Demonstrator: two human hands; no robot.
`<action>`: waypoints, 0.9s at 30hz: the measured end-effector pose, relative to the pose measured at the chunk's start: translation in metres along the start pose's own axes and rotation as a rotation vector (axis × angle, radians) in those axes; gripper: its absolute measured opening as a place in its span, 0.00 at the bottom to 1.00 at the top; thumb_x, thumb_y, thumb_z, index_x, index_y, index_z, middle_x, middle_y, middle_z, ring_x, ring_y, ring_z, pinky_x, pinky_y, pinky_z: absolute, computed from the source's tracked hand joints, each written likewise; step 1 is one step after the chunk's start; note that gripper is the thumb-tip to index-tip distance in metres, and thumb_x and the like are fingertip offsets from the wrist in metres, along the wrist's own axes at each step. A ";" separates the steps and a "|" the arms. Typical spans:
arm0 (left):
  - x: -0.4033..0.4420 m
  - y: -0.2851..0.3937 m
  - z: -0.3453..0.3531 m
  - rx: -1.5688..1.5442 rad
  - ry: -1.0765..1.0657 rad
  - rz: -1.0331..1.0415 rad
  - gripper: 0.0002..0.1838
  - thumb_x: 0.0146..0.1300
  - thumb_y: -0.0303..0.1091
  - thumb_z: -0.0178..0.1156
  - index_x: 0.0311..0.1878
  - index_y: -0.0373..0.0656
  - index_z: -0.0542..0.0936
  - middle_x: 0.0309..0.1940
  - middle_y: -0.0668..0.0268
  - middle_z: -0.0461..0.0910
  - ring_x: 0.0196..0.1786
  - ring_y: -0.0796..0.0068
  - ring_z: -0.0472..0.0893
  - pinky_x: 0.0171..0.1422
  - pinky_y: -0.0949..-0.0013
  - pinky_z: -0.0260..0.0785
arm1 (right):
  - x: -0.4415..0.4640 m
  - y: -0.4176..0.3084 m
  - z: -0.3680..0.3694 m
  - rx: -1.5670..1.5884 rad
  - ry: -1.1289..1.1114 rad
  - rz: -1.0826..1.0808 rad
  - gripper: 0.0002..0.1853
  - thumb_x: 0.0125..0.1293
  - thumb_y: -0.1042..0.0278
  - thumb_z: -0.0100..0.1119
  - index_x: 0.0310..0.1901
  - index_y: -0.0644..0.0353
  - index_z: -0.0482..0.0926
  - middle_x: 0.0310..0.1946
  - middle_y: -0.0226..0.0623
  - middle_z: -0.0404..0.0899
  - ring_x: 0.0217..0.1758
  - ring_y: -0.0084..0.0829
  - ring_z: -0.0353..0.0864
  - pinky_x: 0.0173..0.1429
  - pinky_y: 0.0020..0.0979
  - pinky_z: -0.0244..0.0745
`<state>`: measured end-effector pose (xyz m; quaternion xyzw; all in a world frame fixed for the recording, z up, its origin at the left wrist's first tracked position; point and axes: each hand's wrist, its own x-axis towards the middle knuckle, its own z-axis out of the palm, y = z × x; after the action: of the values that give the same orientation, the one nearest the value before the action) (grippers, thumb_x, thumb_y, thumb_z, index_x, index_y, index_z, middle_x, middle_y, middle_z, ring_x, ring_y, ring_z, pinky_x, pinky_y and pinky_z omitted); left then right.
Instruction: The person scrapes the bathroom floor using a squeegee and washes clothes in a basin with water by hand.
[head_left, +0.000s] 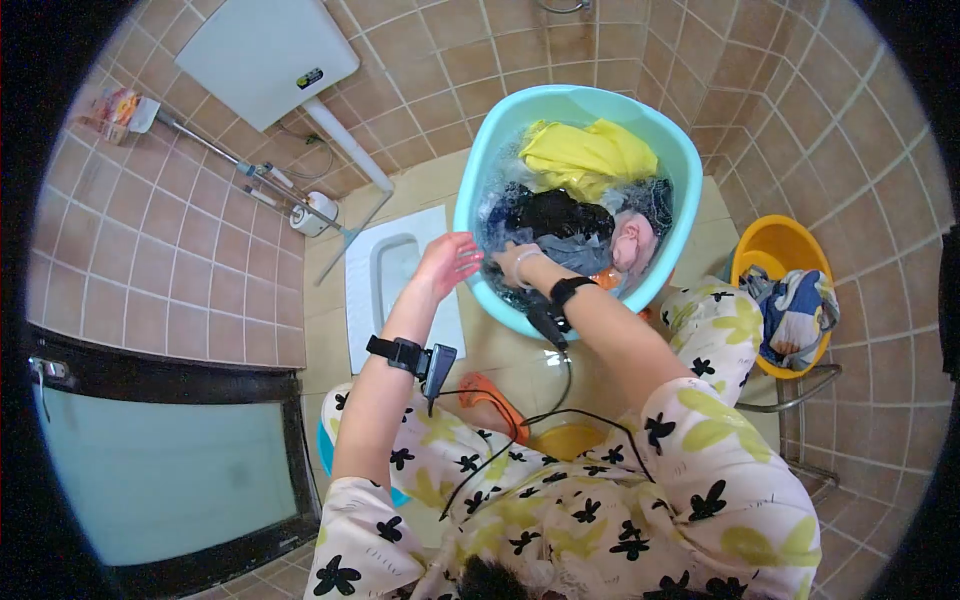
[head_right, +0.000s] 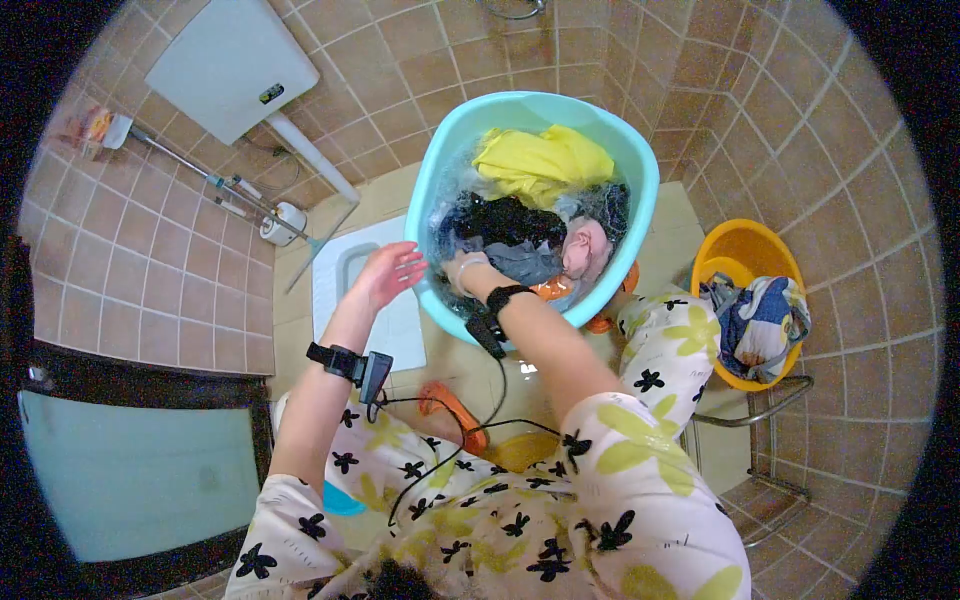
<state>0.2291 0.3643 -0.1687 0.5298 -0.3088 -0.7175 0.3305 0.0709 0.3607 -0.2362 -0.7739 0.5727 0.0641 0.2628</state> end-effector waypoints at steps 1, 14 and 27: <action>-0.002 -0.006 -0.003 0.030 0.001 -0.034 0.16 0.60 0.36 0.55 0.49 0.40 0.68 0.43 0.61 0.73 0.46 0.65 0.76 0.49 0.63 0.70 | -0.003 0.002 0.003 -0.177 -0.137 -0.080 0.30 0.50 0.62 0.59 0.59 0.47 0.67 0.57 0.46 0.67 0.57 0.45 0.71 0.56 0.41 0.70; -0.019 -0.029 -0.021 -0.044 -0.077 -0.077 0.13 0.60 0.34 0.54 0.47 0.40 0.69 0.42 0.61 0.73 0.42 0.66 0.77 0.44 0.65 0.72 | -0.044 0.184 -0.009 -0.553 -0.324 0.170 0.14 0.47 0.69 0.60 0.39 0.60 0.82 0.42 0.46 0.79 0.48 0.41 0.79 0.49 0.36 0.74; 0.000 -0.032 -0.005 -0.232 -0.083 -0.103 0.16 0.61 0.36 0.54 0.50 0.38 0.69 0.45 0.57 0.72 0.50 0.61 0.74 0.54 0.61 0.70 | -0.064 0.119 -0.091 -0.255 0.091 0.245 0.13 0.50 0.68 0.56 0.38 0.65 0.78 0.37 0.49 0.79 0.45 0.46 0.78 0.48 0.41 0.73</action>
<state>0.2290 0.3830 -0.1957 0.4731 -0.2097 -0.7857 0.3389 -0.0785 0.3472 -0.1723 -0.7276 0.6610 0.1328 0.1266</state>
